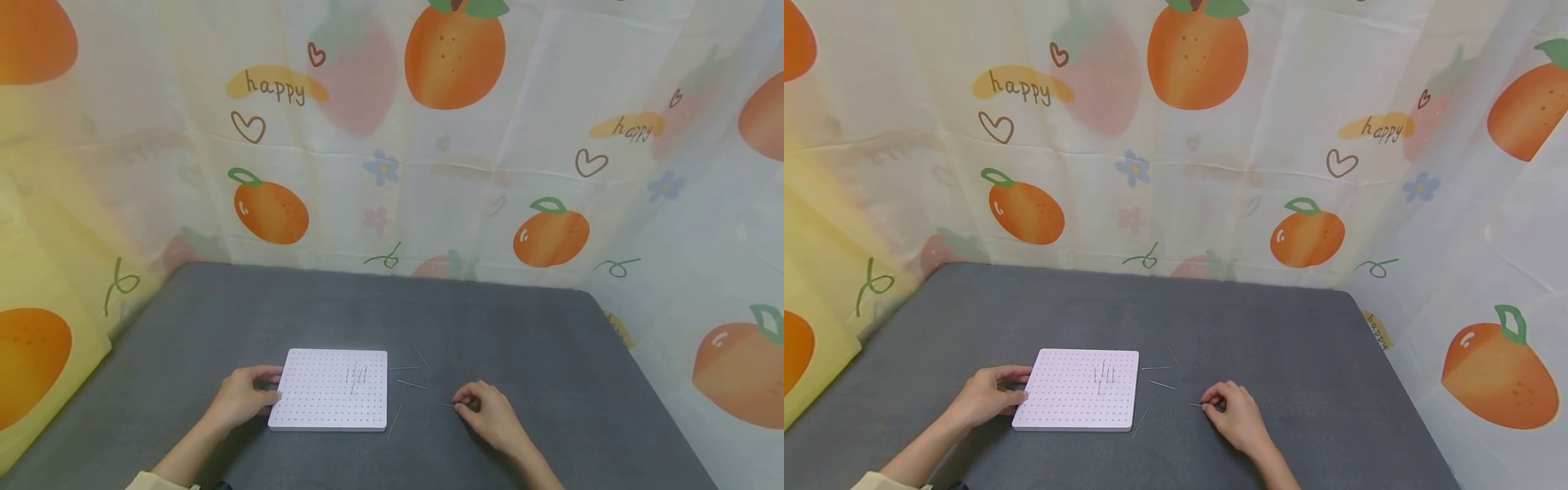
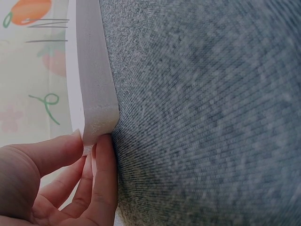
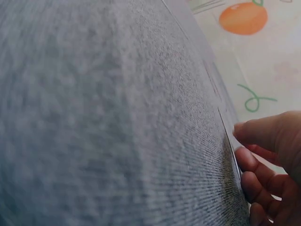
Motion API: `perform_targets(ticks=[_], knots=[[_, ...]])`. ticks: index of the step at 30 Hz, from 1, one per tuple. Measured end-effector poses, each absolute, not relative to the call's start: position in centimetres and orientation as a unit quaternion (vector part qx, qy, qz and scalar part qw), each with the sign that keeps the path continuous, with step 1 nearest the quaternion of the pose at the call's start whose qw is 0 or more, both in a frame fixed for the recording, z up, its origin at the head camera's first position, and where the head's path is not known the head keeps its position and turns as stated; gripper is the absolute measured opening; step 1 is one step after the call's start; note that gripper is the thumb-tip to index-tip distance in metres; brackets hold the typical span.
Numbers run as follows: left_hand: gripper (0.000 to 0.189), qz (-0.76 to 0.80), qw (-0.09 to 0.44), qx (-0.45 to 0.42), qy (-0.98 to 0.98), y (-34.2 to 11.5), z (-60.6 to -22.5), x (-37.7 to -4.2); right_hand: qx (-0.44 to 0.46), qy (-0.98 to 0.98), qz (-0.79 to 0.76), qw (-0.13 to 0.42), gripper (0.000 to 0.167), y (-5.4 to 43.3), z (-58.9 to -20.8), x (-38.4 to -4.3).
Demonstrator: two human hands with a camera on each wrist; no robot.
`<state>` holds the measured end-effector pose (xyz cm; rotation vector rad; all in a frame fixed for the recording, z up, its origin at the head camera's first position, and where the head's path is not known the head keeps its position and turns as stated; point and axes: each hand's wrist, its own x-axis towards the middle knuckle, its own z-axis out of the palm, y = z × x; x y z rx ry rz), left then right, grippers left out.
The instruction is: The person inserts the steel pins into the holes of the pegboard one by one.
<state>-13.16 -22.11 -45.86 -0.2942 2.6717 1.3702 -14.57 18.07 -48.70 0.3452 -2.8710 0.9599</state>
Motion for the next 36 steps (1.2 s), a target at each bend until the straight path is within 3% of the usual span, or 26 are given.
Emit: perform_targets(ticks=[19, 36], knots=[[0.045, 0.446, 0.061, -0.101, 0.887, -21.89, -45.69, -13.07, 0.091, -0.952, 0.291, 0.032, 0.014, 17.85, -48.76, -14.23], [0.046, 0.438, 0.063, -0.102, 0.891, -22.07, -46.06, -13.18, 0.096, -0.959, 0.263, 0.051, 0.014, 17.48, -48.36, -14.07]])
